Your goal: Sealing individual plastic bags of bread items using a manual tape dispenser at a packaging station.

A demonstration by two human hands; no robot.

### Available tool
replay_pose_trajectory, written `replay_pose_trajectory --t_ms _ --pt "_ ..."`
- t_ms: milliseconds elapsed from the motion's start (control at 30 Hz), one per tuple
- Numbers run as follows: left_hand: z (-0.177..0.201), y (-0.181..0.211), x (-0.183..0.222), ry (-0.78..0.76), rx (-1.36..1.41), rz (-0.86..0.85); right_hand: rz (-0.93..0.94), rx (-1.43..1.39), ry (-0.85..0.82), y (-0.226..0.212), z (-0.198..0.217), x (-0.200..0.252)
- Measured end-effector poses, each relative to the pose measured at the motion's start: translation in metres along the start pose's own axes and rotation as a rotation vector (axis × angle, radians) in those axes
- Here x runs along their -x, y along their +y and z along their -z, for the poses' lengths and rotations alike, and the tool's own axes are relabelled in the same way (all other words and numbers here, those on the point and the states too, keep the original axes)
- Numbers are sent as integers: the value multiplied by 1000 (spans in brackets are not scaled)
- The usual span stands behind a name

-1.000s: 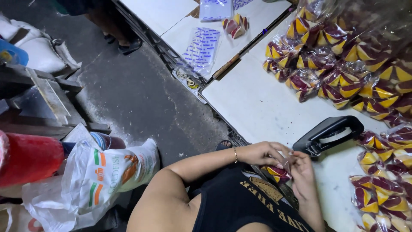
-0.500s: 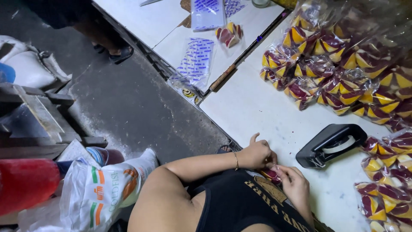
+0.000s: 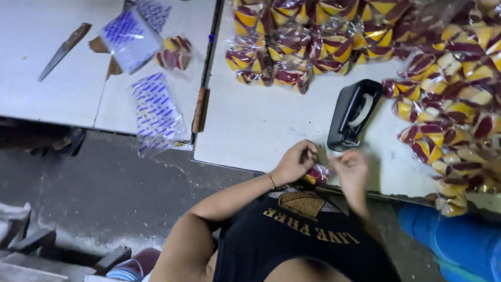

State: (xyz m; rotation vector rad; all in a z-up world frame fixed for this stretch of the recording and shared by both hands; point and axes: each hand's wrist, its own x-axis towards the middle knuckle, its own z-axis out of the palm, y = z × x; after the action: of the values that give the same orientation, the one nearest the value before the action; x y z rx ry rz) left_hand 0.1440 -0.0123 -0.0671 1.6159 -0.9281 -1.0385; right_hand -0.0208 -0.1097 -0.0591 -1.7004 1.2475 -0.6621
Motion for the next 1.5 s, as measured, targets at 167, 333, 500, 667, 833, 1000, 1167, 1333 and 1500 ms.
replay_pose_trajectory --t_ms 167,333,500,667,833,1000,1167,1333,1500 --pt "16 2 -18 4 56 13 -44 -15 116 4 19 -55" --pt "27 17 -22 -11 76 2 -190 -23 77 -23 23 -42" --pt "43 15 -24 17 95 -7 -201 350 65 19 26 -16" --pt "45 11 -21 16 62 -38 53 -374 -94 -66 -24 20" --pt "56 44 -6 110 -54 -293 115 -137 -146 -73 -40 12" --pt "56 21 -12 124 -78 -551 246 -192 29 -76 -64 26" --pt "82 -21 -45 -71 284 -78 176 -219 -253 -68 -60 29" --pt "214 9 -183 528 23 -585 -235 -357 -356 -53 -47 40" --pt "328 39 -259 896 -712 -219 -352 -251 -470 -63 -16 35"
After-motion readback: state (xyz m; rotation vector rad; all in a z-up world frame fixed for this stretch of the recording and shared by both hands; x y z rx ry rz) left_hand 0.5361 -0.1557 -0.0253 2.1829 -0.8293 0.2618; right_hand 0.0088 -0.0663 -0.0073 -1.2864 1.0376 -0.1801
